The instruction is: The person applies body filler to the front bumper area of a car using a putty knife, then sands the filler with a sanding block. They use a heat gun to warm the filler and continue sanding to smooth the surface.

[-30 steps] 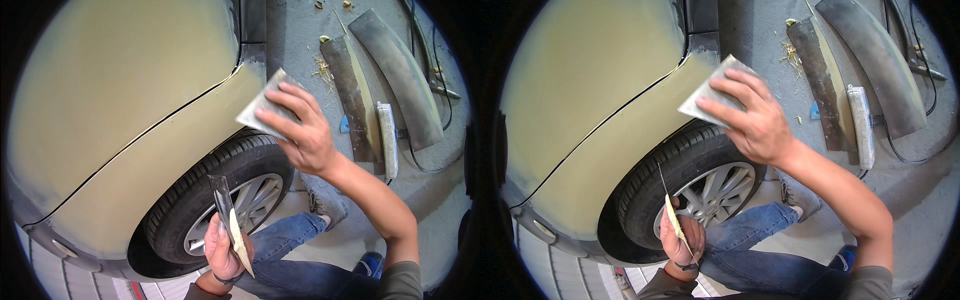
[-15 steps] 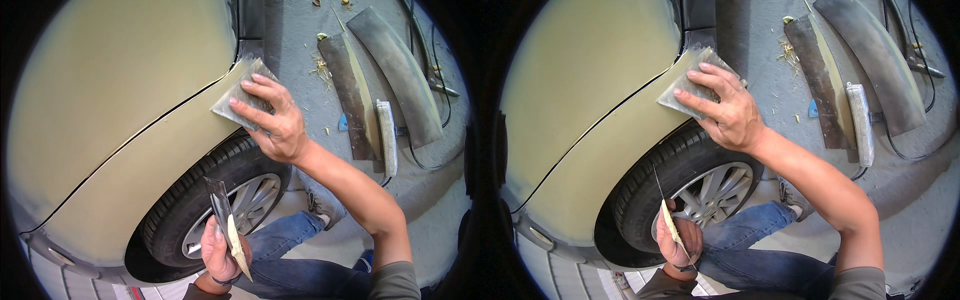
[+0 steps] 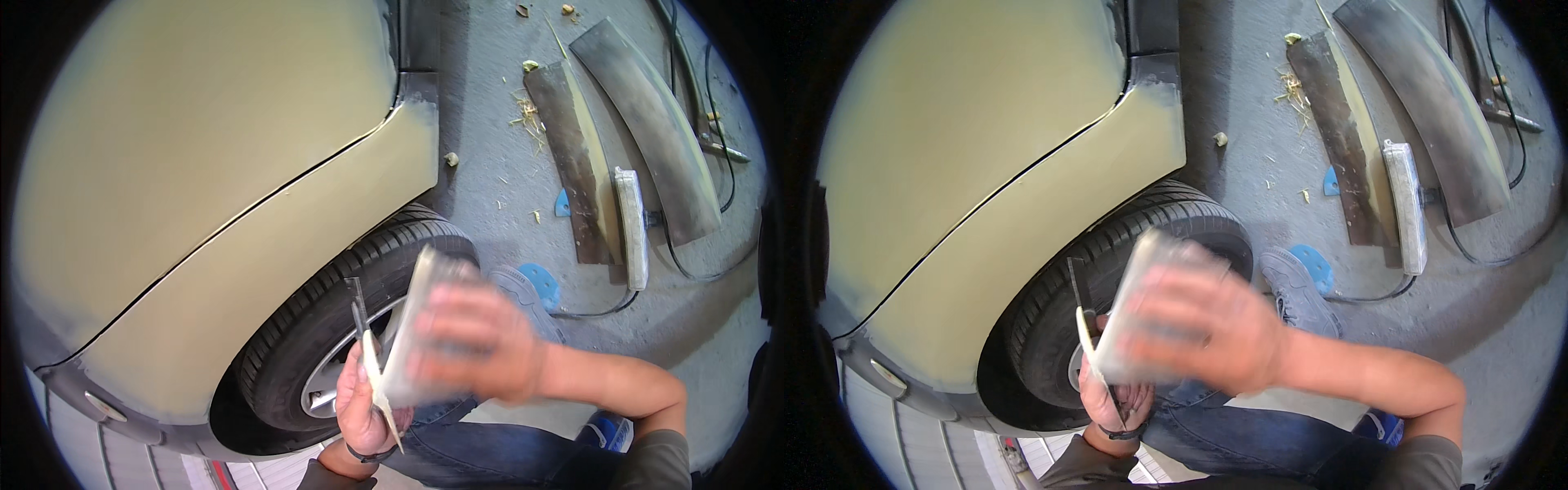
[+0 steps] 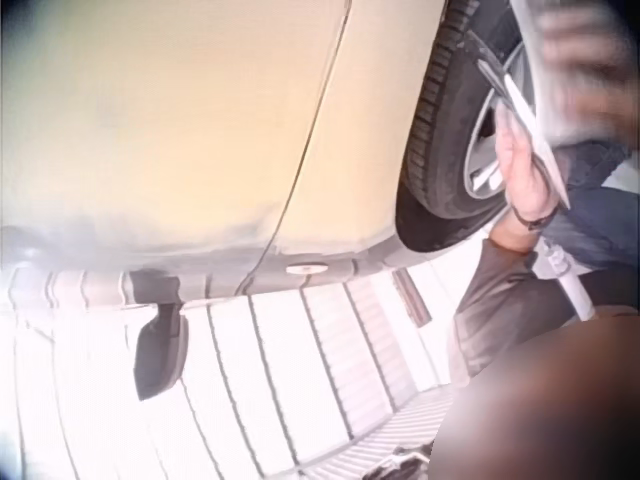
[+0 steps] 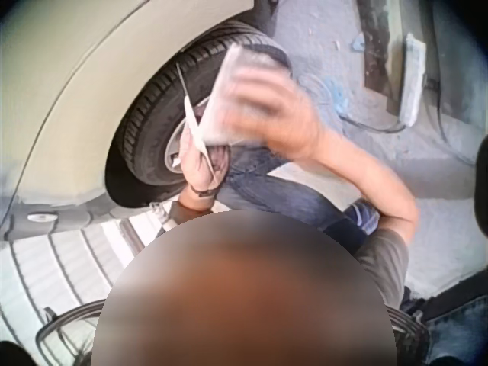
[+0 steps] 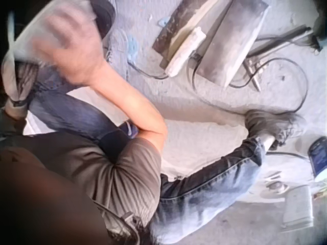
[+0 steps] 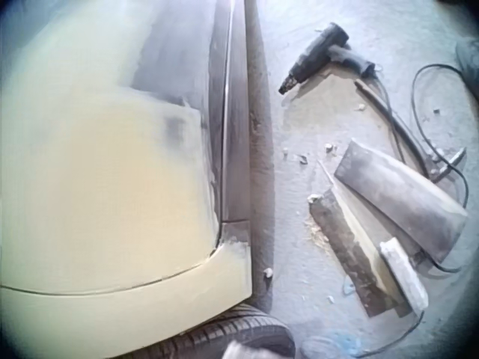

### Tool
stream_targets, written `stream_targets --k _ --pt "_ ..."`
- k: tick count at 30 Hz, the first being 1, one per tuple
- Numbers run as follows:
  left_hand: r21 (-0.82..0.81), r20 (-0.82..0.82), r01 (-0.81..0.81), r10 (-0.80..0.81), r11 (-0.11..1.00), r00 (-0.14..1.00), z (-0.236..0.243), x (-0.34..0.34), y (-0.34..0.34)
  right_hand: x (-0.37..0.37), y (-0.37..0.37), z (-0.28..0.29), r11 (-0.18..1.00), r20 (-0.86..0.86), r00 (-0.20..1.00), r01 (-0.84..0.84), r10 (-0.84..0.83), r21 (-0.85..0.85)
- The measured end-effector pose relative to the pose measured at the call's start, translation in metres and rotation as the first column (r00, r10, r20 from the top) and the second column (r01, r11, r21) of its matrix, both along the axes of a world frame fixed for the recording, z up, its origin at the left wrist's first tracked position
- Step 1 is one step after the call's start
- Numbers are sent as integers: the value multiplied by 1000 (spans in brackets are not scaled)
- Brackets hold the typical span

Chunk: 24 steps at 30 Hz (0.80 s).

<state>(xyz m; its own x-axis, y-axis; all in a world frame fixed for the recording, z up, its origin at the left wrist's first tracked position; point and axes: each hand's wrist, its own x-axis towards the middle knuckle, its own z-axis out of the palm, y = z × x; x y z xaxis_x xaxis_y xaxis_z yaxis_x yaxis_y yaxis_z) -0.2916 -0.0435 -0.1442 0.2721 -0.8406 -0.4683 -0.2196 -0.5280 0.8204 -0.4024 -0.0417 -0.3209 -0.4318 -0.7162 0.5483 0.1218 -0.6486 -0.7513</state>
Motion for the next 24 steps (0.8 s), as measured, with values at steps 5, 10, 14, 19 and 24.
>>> stream_targets --k 5,10,14,19,24 --pt "-37 -158 265 -267 964 951 8 16 2 -24 -30 -36 895 -365 917 291 -160 339" --pt "-27 -212 312 -310 950 927 9 32 9 -40 -72 -25 871 -262 881 450 -395 200" --pt "-35 -206 313 -314 949 927 8 34 9 -44 -92 -21 828 -346 798 553 -494 92" --pt "-26 -212 323 -321 946 923 7 37 9 -41 -98 -16 848 -368 818 515 -443 122" --pt "-33 -221 321 -320 946 921 7 39 9 -40 -105 -15 845 -373 813 521 -447 122"
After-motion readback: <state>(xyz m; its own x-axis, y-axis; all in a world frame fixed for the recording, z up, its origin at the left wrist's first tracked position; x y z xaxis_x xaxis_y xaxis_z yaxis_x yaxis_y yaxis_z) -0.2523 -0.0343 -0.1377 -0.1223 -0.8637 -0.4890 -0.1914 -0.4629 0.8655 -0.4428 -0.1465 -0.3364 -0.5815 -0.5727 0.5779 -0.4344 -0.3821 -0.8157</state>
